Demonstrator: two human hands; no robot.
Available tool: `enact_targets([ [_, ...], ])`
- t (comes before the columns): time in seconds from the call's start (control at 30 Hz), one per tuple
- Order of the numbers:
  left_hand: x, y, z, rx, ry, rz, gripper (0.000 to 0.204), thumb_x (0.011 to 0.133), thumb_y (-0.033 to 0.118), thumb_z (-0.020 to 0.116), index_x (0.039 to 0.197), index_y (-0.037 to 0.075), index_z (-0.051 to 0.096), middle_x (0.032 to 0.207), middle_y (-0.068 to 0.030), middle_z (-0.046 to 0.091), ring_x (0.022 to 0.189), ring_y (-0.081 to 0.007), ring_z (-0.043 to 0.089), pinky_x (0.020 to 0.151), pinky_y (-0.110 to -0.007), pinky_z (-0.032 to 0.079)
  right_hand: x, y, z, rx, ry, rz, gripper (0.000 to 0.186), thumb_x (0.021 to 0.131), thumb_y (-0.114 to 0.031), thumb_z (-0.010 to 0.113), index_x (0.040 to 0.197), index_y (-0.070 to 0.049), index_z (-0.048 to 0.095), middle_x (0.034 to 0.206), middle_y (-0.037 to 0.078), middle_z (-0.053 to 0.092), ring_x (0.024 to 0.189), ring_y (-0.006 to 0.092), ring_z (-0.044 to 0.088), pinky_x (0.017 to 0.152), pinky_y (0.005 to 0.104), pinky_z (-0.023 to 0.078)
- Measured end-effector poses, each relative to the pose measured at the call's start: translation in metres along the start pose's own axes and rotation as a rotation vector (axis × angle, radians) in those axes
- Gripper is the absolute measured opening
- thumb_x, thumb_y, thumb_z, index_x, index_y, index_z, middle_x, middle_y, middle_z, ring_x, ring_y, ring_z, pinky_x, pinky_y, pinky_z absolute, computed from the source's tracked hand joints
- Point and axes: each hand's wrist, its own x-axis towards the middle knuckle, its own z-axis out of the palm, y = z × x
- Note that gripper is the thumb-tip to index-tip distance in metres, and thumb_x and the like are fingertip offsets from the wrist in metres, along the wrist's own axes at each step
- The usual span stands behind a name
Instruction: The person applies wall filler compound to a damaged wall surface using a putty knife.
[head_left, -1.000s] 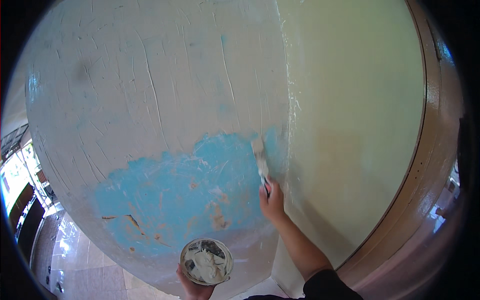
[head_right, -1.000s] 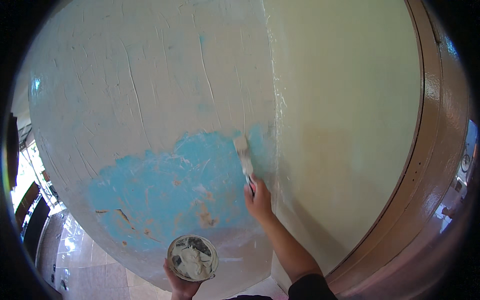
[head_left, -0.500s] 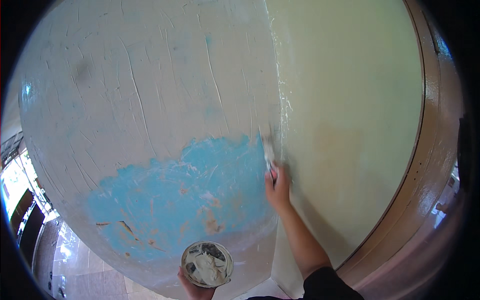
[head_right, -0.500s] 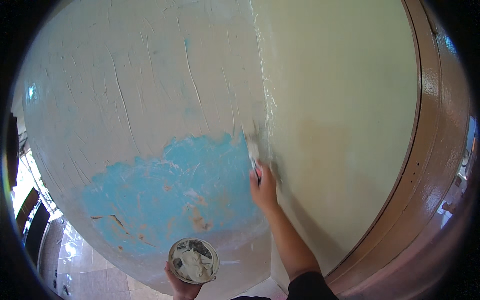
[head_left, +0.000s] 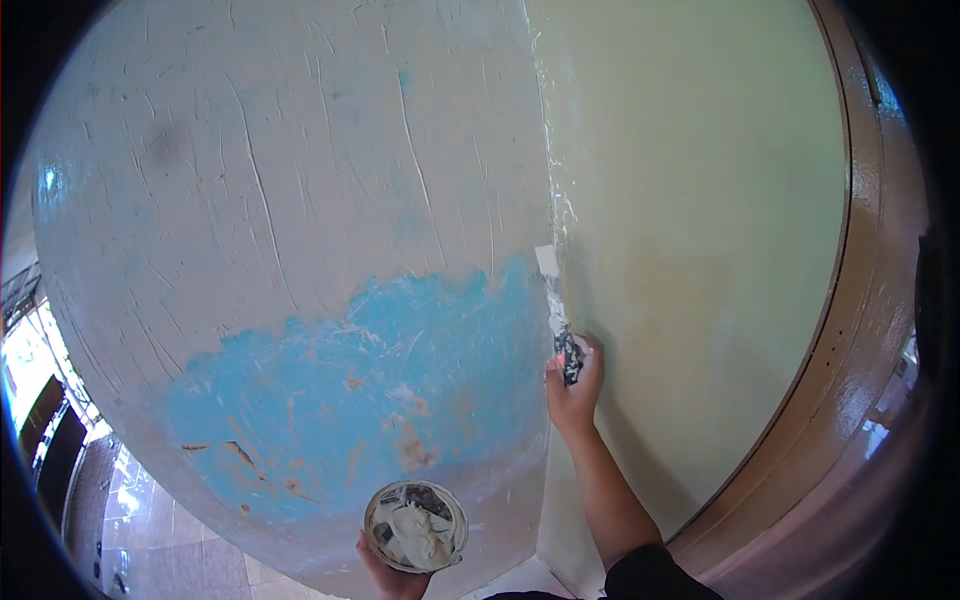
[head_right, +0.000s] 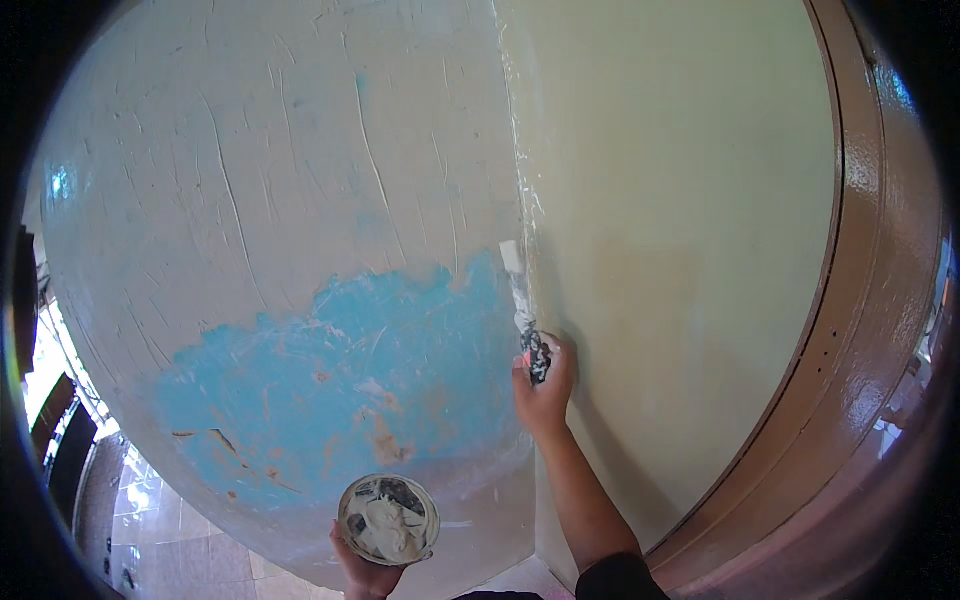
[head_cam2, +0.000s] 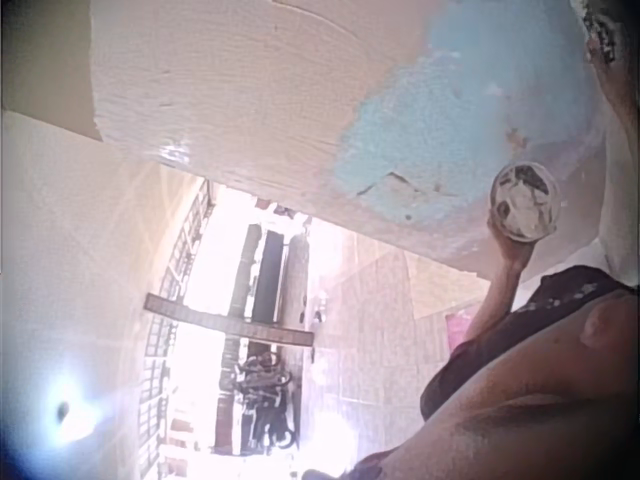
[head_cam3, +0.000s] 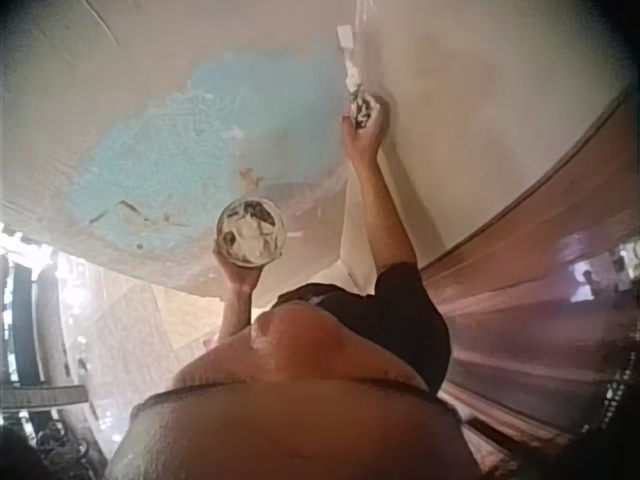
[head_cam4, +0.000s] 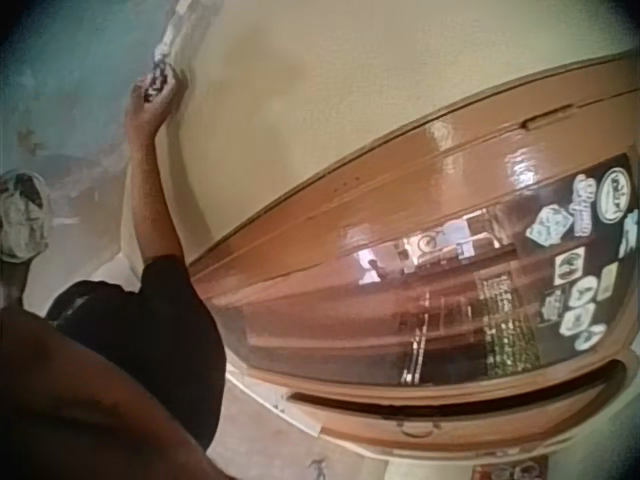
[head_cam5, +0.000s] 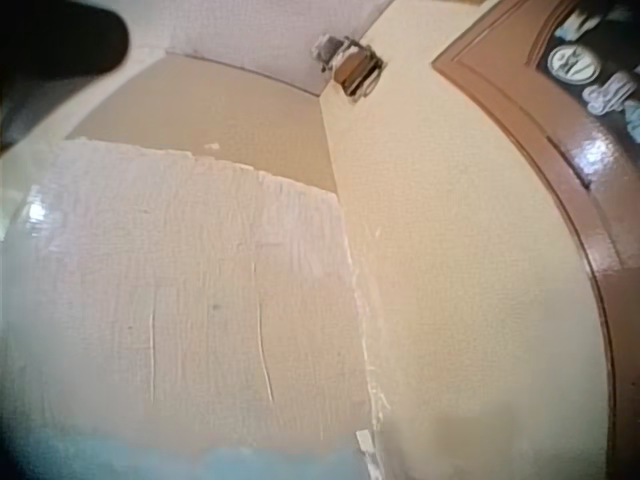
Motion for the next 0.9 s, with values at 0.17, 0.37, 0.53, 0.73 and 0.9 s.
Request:
enact_targets([
  [0.17,0.000,-0.003,0.001,-0.021,0.022,-0.011,0.089,0.082,0.079,0.042,0.151,0.023,0.039,0.150,-0.0076,0.045,0.134,-0.0389,0.045,0.094,-0.070,0.042,0.035,-0.015,0.011,-0.347,0.011,-0.375,0.045,0.094,-0.011,0.058,0.135,0.002,0.042,0.120,0.017,0.056,0.107,0.0264,0.058,0.097,0.0403,0.046],
  [0.37,0.001,-0.005,-0.002,-0.049,0.028,-0.030,0.090,0.082,0.080,0.042,0.151,0.023,0.039,0.150,-0.0074,0.045,0.135,-0.0380,0.045,0.095,-0.069,0.042,0.078,-0.029,0.028,-0.100,0.056,-0.264,0.043,0.098,-0.013,0.054,0.137,0.002,0.043,0.128,0.021,0.053,0.114,0.0311,0.057,0.102,0.0404,0.044],
  [0.53,-0.001,-0.008,-0.007,0.008,0.032,0.004,0.091,0.082,0.081,0.041,0.152,0.023,0.038,0.150,-0.0079,0.044,0.134,-0.0387,0.045,0.094,-0.070,0.042,0.099,-0.057,0.038,-0.247,0.071,-0.318,0.044,0.097,-0.013,0.056,0.138,0.001,0.045,0.123,0.023,0.059,0.111,0.0358,0.062,0.097,0.0427,0.048],
  [0.73,0.002,-0.010,-0.018,-0.047,0.060,-0.030,0.092,0.081,0.083,0.038,0.153,0.024,0.037,0.151,-0.0087,0.043,0.134,-0.0411,0.045,0.090,-0.073,0.042,0.023,0.006,0.027,-0.373,-0.146,-0.030,0.045,0.095,-0.016,0.061,0.134,0.001,0.047,0.113,0.026,0.066,0.102,0.0377,0.068,0.087,0.0470,0.053],
  [0.9,0.001,-0.006,0.000,0.054,0.011,-0.047,0.092,0.082,0.082,0.039,0.152,0.023,0.038,0.151,-0.0090,0.043,0.133,-0.0413,0.045,0.089,-0.073,0.043,-0.026,0.057,-0.003,-0.284,-0.106,-0.115,0.049,0.096,-0.017,0.061,0.137,0.005,0.046,0.118,0.024,0.061,0.107,0.0337,0.064,0.090,0.0422,0.051],
])
